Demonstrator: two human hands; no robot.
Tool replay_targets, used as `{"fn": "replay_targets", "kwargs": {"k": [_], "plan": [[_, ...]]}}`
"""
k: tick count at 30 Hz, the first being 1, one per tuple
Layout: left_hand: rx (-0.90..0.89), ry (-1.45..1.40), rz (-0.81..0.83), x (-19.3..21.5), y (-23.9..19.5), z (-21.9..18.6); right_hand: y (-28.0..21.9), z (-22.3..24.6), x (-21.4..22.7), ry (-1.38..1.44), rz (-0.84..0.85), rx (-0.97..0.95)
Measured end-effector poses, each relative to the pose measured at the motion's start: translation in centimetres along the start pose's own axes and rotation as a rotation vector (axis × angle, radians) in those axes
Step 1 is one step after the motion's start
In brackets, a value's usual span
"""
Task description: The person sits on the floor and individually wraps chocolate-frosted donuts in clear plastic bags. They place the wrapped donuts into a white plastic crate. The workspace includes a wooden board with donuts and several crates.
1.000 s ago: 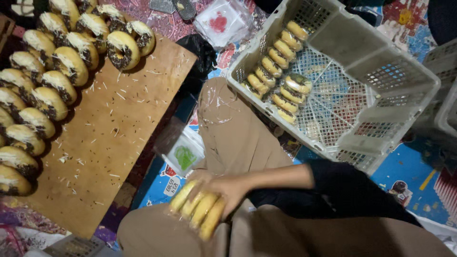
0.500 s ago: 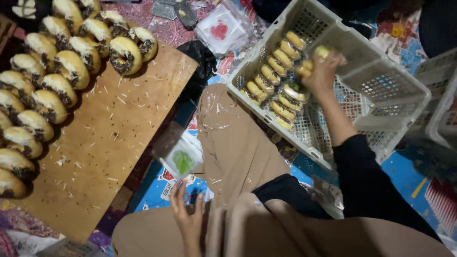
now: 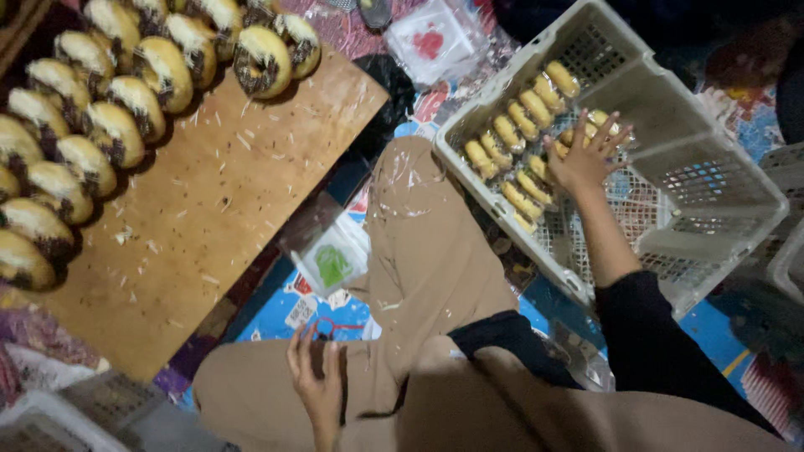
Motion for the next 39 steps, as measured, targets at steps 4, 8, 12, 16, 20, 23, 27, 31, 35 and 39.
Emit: {"fn": "replay_targets", "kwargs": {"k": [4, 8, 12, 16, 20, 23, 27, 31, 35, 39], "plan": [[0.015, 0.027, 0.055, 0.0, 0.7, 0.9, -1.9, 3.0, 2.8, -0.032, 0.038, 0.025], [0.061, 0.151, 0.209, -1.6, 1.0, 4.2, -5.8, 7.4, 8.7, -0.168, -0.023, 0.187], [0.087, 0.423, 0.302, -6.1, 4.8, 9.6, -17.1, 17.0, 6.2, 0.602, 0.065, 0.747], [0.186, 0.532, -0.039, -11.0, 8.0, 14.6, -26.0, 30.9, -7.4, 0.380, 0.672, 1.408], [0.124, 0.528, -0.010, -13.5, 7.1, 18.4, -25.3, 36.0, -19.9, -0.028, 0.216, 1.487], [0.053, 0.588, -0.016, -13.9, 7.1, 19.4, -23.8, 35.8, -25.6, -0.238, 0.195, 1.455], [0.118, 0.518, 0.039, -13.6, 8.1, 18.0, -22.8, 36.2, -26.3, -0.208, 0.227, 1.491], [0.409, 0.353, 0.076, -10.8, 8.1, 14.6, -24.3, 36.6, -20.2, -0.177, 0.174, 1.729], [0.129, 0.150, -0.483, -8.5, 9.5, 9.9, -27.2, 31.7, -11.9, -0.298, 0.008, 2.085], [0.050, 0.054, -0.293, -11.3, 11.3, 5.9, -29.0, 27.7, -6.6, -0.196, -0.079, 2.051]]}}
Point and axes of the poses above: each hand's wrist, its own y-axis towards the middle knuckle, its own x-axis out of the back of the hand, z = x × y, the point moved 2 cm from there along y, towards the middle knuckle, and after that the axes turned 8 degrees about -x, right-handed, at the moved point
